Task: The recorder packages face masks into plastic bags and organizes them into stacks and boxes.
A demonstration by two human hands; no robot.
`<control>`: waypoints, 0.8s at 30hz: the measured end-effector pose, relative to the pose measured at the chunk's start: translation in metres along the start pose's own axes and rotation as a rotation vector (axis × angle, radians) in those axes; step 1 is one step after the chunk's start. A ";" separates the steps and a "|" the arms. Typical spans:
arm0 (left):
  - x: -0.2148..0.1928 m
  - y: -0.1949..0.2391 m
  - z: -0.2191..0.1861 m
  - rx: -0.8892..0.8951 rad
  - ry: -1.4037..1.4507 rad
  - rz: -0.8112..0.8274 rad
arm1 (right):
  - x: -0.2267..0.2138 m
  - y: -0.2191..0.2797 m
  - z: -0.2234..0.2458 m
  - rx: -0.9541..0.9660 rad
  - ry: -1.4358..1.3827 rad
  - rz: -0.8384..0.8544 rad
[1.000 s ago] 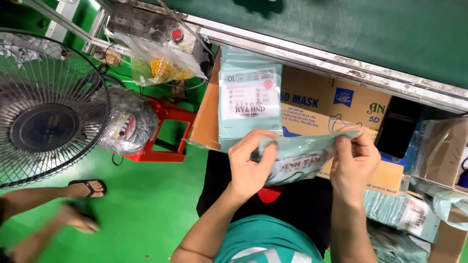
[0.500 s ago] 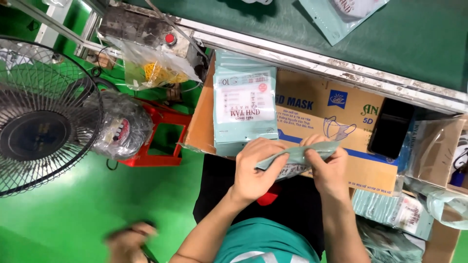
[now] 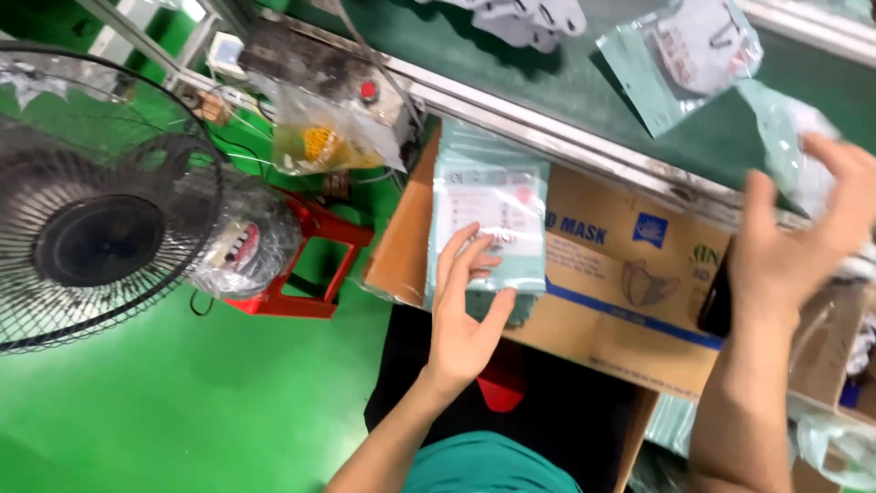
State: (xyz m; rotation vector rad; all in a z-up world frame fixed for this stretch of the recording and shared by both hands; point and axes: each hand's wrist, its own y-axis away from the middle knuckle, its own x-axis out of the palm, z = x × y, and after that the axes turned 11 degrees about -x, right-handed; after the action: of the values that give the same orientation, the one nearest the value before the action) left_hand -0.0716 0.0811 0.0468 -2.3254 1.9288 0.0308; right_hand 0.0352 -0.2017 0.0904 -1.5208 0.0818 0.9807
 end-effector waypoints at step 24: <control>0.058 -0.065 0.022 0.301 -0.565 0.030 | -0.013 -0.010 0.038 -0.177 -0.414 0.568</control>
State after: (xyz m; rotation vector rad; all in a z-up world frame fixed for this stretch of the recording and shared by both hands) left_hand 0.0044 0.0381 0.0250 -1.8358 1.5586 0.3361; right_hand 0.0127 -0.1732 0.1115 -1.4487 0.1376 1.7805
